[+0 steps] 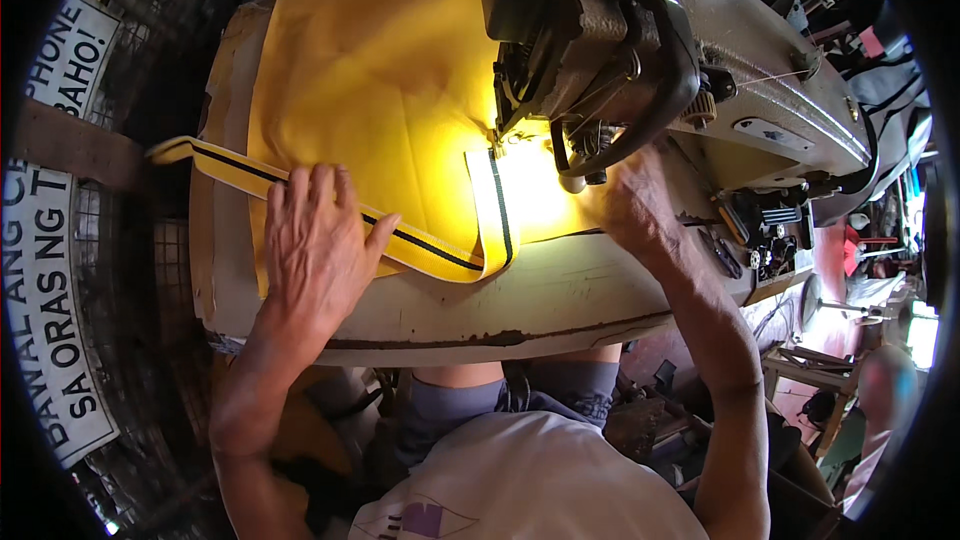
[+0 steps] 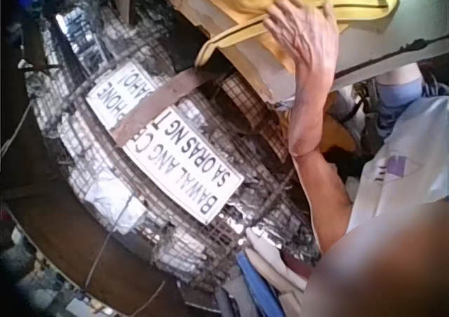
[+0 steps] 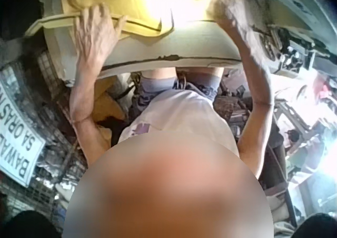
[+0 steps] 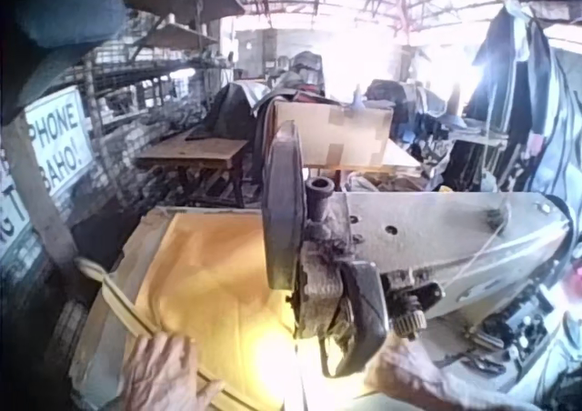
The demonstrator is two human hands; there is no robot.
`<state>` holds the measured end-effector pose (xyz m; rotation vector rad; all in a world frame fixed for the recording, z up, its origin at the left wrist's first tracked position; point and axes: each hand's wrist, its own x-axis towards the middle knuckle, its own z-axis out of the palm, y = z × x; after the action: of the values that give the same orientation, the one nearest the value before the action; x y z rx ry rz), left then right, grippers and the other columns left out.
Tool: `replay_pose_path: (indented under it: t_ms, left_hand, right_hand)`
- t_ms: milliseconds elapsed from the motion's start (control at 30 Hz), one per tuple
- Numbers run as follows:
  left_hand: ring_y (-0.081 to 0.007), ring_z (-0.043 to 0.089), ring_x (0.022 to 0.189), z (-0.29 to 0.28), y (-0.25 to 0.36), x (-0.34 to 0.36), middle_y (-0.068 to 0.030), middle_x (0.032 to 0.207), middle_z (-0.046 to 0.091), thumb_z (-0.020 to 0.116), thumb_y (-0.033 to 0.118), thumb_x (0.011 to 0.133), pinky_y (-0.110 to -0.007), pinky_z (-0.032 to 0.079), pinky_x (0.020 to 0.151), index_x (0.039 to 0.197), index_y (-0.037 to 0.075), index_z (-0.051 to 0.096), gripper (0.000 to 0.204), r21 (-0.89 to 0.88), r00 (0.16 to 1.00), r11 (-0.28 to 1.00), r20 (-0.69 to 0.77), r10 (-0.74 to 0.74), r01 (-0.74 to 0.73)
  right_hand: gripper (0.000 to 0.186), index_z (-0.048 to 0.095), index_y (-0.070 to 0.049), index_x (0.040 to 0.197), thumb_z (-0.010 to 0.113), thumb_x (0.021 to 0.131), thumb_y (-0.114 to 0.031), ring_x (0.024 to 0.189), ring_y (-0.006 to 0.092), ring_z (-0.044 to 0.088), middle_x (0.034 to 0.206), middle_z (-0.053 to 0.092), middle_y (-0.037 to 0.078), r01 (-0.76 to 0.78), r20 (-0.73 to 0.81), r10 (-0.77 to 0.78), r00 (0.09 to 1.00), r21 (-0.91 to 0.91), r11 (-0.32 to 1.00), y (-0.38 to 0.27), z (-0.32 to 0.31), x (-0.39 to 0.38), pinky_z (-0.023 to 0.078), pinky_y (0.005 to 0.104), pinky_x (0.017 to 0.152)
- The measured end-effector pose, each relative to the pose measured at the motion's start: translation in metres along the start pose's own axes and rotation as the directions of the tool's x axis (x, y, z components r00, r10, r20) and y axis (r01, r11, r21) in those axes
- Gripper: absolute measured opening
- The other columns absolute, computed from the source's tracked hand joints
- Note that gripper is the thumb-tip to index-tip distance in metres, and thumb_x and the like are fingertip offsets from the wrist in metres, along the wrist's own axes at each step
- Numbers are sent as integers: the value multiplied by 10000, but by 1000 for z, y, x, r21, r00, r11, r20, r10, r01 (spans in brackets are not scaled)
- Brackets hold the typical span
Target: Sewing the handles and edges of a yellow tote bag using an industrial sewing machine.
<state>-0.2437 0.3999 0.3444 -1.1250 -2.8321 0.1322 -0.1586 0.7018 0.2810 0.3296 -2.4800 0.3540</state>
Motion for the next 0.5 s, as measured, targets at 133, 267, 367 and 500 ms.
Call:
replay_pose_path:
  t_ms: [133, 267, 367, 500]
  left_hand:
    - [-353, 530, 1108, 7, 21, 28, -189, 1153, 565, 737, 235, 798, -451, 415, 981, 1116, -46, 621, 440, -276, 923, 897, -273, 272, -346]
    - [-378, 546, 1111, 26, 49, 35, -193, 1123, 577, 746, 195, 786, -459, 425, 1021, 1099, -29, 625, 403, -404, 833, 745, -409, 372, -530]
    - [-368, 524, 1197, 36, 47, 35, -221, 1199, 569, 753, 219, 761, -482, 376, 1081, 1100, -48, 616, 453, -474, 856, 721, -382, 348, -505]
    - [-372, 522, 1207, 39, 43, 36, -220, 1201, 578, 752, 203, 763, -491, 375, 1086, 1084, -49, 621, 429, -478, 853, 709, -346, 391, -519]
  right_hand:
    - [115, 593, -12, 767, 663, 713, -86, 767, 386, 586, 793, 622, 164, -284, 177, 230, 957, 397, 873, -20, 10, 9, 497, 443, 686]
    - [54, 582, -34, 724, 618, 709, -72, 690, 362, 584, 707, 603, 128, -190, 78, 173, 982, 430, 883, -15, 18, 18, 485, 439, 636]
    - [101, 538, -62, 636, 632, 634, -98, 604, 330, 557, 638, 565, 97, -26, 30, 17, 999, 345, 938, -8, 19, 14, 461, 428, 581]
    - [179, 558, -42, 863, 648, 713, -79, 720, 253, 570, 787, 588, 89, -20, 141, -20, 990, 282, 959, -2, 13, 12, 471, 378, 679]
